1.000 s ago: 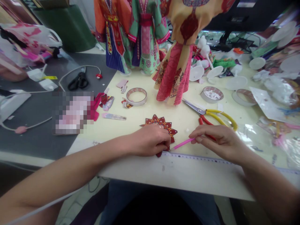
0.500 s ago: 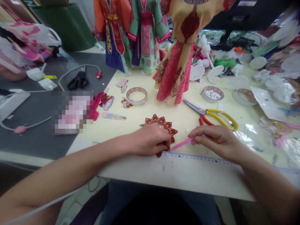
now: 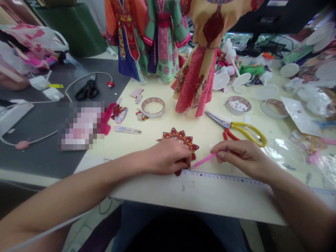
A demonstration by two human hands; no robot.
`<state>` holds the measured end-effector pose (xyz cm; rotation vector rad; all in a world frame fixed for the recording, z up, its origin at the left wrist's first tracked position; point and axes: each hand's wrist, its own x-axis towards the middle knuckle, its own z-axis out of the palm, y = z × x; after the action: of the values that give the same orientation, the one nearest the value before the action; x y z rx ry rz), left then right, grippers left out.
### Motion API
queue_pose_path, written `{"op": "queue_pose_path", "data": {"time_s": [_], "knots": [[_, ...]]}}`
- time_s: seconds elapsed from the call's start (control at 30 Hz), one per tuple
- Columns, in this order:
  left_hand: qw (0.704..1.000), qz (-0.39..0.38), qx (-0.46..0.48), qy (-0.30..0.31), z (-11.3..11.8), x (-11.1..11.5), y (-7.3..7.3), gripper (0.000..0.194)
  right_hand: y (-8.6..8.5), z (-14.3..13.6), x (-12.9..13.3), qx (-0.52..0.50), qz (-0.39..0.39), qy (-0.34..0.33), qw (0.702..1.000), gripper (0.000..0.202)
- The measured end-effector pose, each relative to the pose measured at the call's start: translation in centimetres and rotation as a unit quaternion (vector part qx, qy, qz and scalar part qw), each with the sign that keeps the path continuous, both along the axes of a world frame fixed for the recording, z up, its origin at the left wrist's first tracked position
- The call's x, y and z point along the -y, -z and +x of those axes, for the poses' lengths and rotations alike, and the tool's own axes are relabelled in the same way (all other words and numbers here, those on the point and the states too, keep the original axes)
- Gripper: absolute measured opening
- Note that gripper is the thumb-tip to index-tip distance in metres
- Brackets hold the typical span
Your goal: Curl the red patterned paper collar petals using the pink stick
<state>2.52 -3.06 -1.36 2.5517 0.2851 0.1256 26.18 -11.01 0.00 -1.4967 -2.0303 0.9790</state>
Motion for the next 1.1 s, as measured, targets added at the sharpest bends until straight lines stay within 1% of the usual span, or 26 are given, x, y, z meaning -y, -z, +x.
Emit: {"op": "queue_pose_path", "data": {"time_s": [0.2, 0.47, 0.77, 0.97, 1.1], "knots": [[1.000, 0.002, 0.003, 0.003, 0.05, -0.05, 0.04, 0.012, -0.43, -0.06, 0.04, -0.009, -0.006, 0.007, 1.000, 0.021], [1.000, 0.009, -0.001, 0.000, 0.06, 0.01, -0.05, 0.012, 0.07, 0.24, 0.02, -0.028, -0.016, 0.015, 0.999, 0.022], [1.000, -0.002, 0.004, -0.003, 0.11, 0.00, -0.03, 0.009, -0.13, 0.33, 0.01, -0.048, -0.033, -0.005, 0.998, 0.022], [1.000, 0.001, 0.002, 0.001, 0.11, -0.03, -0.07, 0.010, 0.34, 0.47, -0.05, -0.052, -0.029, 0.016, 0.998, 0.022], [1.000, -0.002, 0.008, 0.005, 0.07, -0.05, -0.11, 0.010, 0.41, 0.25, -0.19, -0.075, -0.027, 0.035, 0.996, 0.023]]}}
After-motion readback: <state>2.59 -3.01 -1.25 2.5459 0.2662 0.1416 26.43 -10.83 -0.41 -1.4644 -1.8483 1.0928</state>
